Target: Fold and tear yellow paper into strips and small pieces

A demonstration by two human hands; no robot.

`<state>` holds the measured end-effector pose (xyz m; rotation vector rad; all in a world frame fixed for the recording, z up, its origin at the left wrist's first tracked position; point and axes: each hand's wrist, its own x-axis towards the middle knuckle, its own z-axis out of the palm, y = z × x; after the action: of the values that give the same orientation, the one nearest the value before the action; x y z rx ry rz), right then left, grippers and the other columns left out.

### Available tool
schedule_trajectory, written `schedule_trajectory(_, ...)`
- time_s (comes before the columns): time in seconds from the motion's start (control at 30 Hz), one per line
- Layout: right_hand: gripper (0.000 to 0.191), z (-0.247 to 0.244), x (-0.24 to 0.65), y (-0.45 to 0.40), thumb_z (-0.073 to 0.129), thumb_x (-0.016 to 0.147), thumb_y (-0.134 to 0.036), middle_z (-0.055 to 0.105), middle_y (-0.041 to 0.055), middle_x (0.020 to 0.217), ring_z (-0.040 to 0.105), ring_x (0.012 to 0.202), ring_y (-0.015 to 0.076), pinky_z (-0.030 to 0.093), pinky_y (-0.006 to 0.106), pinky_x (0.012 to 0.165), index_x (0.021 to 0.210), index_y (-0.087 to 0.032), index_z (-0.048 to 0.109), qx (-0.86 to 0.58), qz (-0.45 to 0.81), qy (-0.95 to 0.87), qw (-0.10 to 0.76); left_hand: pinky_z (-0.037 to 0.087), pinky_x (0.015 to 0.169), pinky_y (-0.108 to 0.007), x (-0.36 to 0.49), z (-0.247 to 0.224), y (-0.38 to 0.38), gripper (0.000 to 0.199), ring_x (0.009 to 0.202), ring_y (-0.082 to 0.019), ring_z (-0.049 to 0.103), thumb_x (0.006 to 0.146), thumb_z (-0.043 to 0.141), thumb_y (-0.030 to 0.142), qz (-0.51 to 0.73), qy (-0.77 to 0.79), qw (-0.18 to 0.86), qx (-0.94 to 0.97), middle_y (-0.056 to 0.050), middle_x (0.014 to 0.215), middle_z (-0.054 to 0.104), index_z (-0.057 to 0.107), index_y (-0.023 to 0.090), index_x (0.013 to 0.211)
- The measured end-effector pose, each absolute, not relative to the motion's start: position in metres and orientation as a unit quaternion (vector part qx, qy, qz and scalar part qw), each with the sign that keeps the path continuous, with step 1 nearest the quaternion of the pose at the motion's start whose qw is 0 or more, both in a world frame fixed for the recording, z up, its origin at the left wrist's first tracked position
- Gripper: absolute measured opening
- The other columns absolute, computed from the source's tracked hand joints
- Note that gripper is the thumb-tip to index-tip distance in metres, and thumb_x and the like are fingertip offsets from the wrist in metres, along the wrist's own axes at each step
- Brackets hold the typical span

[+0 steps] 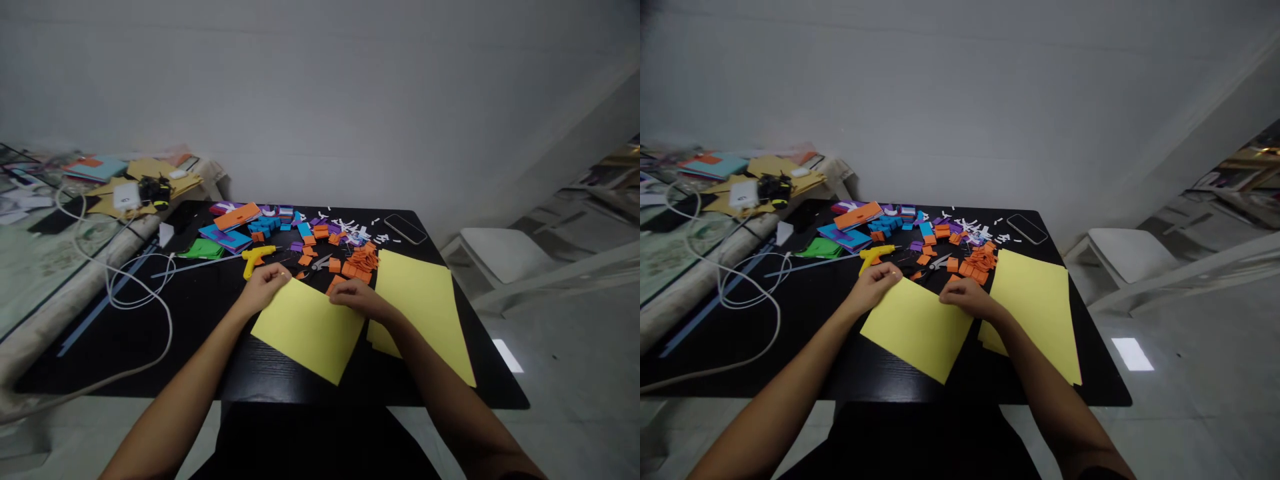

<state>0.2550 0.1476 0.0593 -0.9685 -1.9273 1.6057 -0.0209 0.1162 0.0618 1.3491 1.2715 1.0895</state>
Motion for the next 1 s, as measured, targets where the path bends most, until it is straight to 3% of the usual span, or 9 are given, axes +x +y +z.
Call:
schedule_trajectory(0.17, 0.021, 0.068, 0.278, 0.156, 0.069, 0.075, -0.038, 0.060, 0.0003, 0.065, 0.053, 0.066, 0.0173, 0.041, 0.030, 0.065, 0.064, -0.019, 0.069, -0.391, 0.563, -0.681, 0.258, 0.034, 0.052, -0.023, -0.032, 0.059, 0.124, 0.026, 0.052, -0.011, 0.048, 0.077, 0.071, 0.043, 0.501, 0.535, 0.439, 0.520, 0.004, 0.058, 0.056, 0.065, 0.017, 0.073)
schedule_trajectory(0.27, 0.021, 0.070, 0.281, 0.156, 0.069, 0.076, -0.039, 0.062, 0.0010, 0.070, 0.054, 0.070, 0.0178, 0.041, 0.030, 0.067, 0.068, -0.019, 0.070, -0.413, 0.549, -0.668, 0.285, 0.035, 0.052, -0.023, -0.032, 0.056, 0.124, 0.026, 0.052, -0.012, 0.049, 0.078, 0.070, 0.043, 0.498, 0.530, 0.452, 0.516, 0.003, 0.060, 0.058, 0.064, 0.018, 0.073)
schedule_trajectory(0.5, 0.035, 0.059, 0.268, 0.153, 0.073, 0.079, -0.052, 0.068, 0.0030, 0.076, 0.059, 0.071, 0.0184, 0.044, 0.031, 0.069, 0.079, -0.017, 0.073, -0.448, 0.544, -0.633, 0.320, 0.038, 0.050, -0.023, -0.031, 0.059, 0.119, 0.032, 0.050, -0.012, 0.052, 0.077, 0.074, 0.046, 0.396, 0.510, 0.532, 0.547, 0.000, 0.060, 0.063, 0.068, 0.016, 0.074)
schedule_trajectory(0.8, 0.045, 0.053, 0.260, 0.147, 0.081, 0.072, -0.060, 0.070, 0.0042, 0.070, 0.064, 0.063, 0.0197, 0.047, 0.030, 0.058, 0.081, -0.016, 0.074, -0.457, 0.562, -0.612, 0.317, 0.029, 0.052, -0.021, -0.016, 0.056, 0.114, 0.032, 0.053, -0.009, 0.042, 0.079, 0.076, 0.046, 0.326, 0.489, 0.535, 0.607, 0.004, 0.058, 0.053, 0.073, 0.014, 0.080)
schedule_trajectory(1.0, 0.054, 0.056, 0.271, 0.156, 0.081, 0.074, -0.066, 0.049, -0.0050, 0.053, 0.049, 0.051, 0.0133, 0.038, 0.026, 0.048, 0.063, -0.022, 0.052, -0.495, 0.511, -0.573, 0.407, 0.033, 0.056, -0.022, -0.022, 0.059, 0.115, 0.028, 0.056, -0.010, 0.046, 0.080, 0.075, 0.042, 0.339, 0.484, 0.519, 0.618, 0.003, 0.061, 0.057, 0.072, 0.014, 0.076)
